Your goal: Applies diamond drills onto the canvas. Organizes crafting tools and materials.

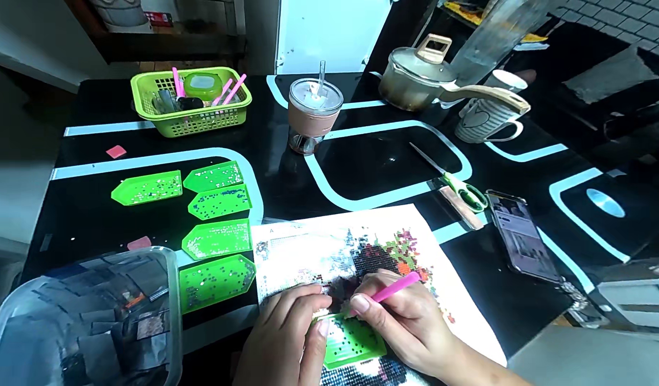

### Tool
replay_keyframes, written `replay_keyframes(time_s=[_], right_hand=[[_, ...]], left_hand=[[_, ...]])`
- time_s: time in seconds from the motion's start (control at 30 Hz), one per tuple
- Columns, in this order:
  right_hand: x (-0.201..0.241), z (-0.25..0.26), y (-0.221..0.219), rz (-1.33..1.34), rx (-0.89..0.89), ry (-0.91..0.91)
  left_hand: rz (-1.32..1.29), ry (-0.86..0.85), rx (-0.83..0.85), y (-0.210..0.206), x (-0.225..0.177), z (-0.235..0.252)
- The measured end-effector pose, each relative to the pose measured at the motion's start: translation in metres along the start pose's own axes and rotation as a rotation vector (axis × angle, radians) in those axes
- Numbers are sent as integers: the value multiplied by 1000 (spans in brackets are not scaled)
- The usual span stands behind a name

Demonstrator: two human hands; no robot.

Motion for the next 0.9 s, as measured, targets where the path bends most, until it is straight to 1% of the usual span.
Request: replay_keyframes(time_s=[0.27, 0.37, 0.43, 0.47, 0.53, 0.6, 0.67, 0.8, 0.9], right_hand=[[-1, -1, -2, -16, 5, 19], [-2, 0, -1, 34, -21, 1], [-2, 2, 2, 138, -92, -76], [-3, 3, 5, 185, -147, -151], [-8, 7, 15, 192, -249, -330], [-18, 9, 23, 156, -299, -431], [-25, 9, 24, 128, -288, -438], [-27, 4, 20, 86, -241, -346], [-28, 4, 20, 65, -242, -321]], left_hand=[[6, -1, -11, -1, 0, 0], [2, -2, -14, -2, 0, 0], [0, 7, -1, -1, 0, 0], [1, 11, 5, 0, 0, 0], [6, 12, 11, 0, 0, 0], [9, 3, 11, -1, 1, 0], [9, -2, 13, 0, 0, 0], [8, -11, 6, 0, 1, 0], [11, -23, 2, -1, 2, 0]])
Point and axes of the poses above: each hand's wrist, its own z-axis towards the middle knuckle, its own y-axis out of the back of the hand, x = y × z, the point moved 1 cm from there along z, towards the middle knuckle, and after that the axes turned 10 degrees about y, right-handed, at the moved point
